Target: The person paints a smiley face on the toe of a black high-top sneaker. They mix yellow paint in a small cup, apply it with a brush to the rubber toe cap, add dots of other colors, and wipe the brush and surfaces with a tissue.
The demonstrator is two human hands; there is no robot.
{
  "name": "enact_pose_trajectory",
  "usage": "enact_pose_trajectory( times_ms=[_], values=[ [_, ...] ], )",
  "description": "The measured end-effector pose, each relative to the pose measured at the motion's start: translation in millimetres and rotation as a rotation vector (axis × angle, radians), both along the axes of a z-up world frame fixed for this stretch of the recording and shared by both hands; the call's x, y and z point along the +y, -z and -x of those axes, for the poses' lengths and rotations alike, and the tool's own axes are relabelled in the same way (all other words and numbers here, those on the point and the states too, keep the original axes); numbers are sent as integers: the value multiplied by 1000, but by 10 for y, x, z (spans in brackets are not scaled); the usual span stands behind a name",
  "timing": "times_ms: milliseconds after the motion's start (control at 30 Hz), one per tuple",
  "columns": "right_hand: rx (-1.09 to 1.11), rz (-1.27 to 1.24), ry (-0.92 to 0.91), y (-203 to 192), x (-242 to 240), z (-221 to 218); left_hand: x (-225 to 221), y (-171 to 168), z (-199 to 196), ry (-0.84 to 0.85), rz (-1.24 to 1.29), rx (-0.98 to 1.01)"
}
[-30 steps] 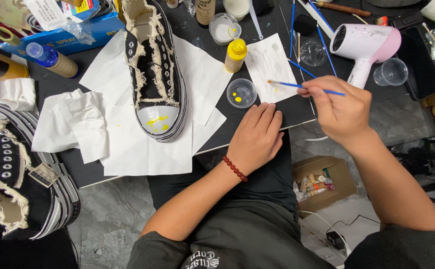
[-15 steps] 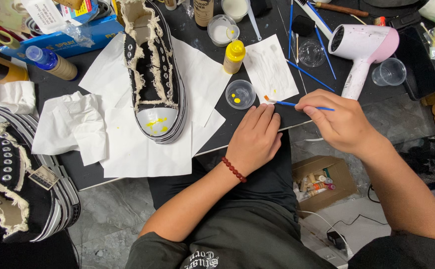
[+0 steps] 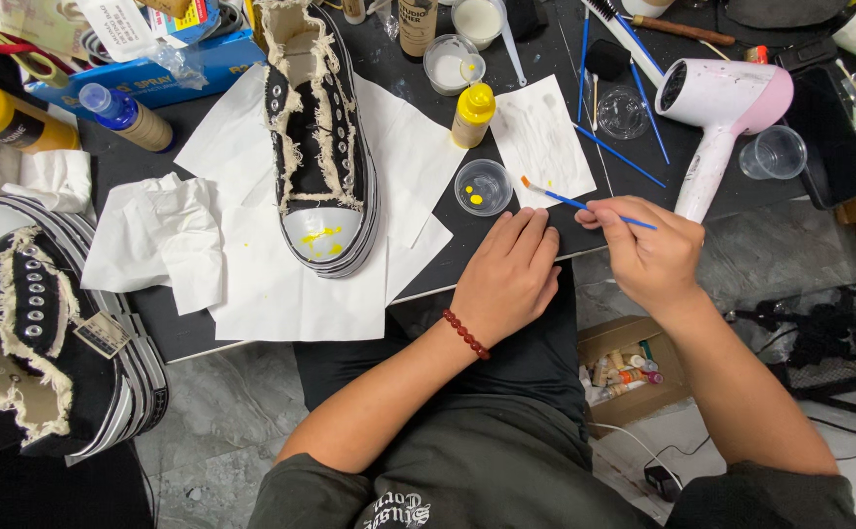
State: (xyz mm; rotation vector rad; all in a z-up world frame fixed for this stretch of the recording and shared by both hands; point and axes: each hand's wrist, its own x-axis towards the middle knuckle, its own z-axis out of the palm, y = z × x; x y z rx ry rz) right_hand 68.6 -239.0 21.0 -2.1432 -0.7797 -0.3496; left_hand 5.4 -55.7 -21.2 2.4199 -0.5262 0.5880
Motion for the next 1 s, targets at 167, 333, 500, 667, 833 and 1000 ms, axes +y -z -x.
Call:
enact_pose_trajectory(
  times_ms=[167, 333, 500, 667, 833, 1000],
  values=[
    [-46, 20, 17, -11, -70, 104, -39, 13, 40, -45, -70, -41],
    [-46, -33, 95, 256, -290, 214, -43, -86, 187, -68, -17, -16],
    [8, -454, 71, 883, -440, 141, 308, -451, 728, -27, 57, -187],
    [-265, -449, 114, 1071, -68, -91, 1523, -998, 1389, -262, -18, -306],
    [-379, -416, 146, 940, 303, -98, 2980, -1334, 1243, -714, -111, -161],
    [-368, -489, 153, 1016, 219, -162, 3492, -784, 196, -732, -2, 85]
  ],
)
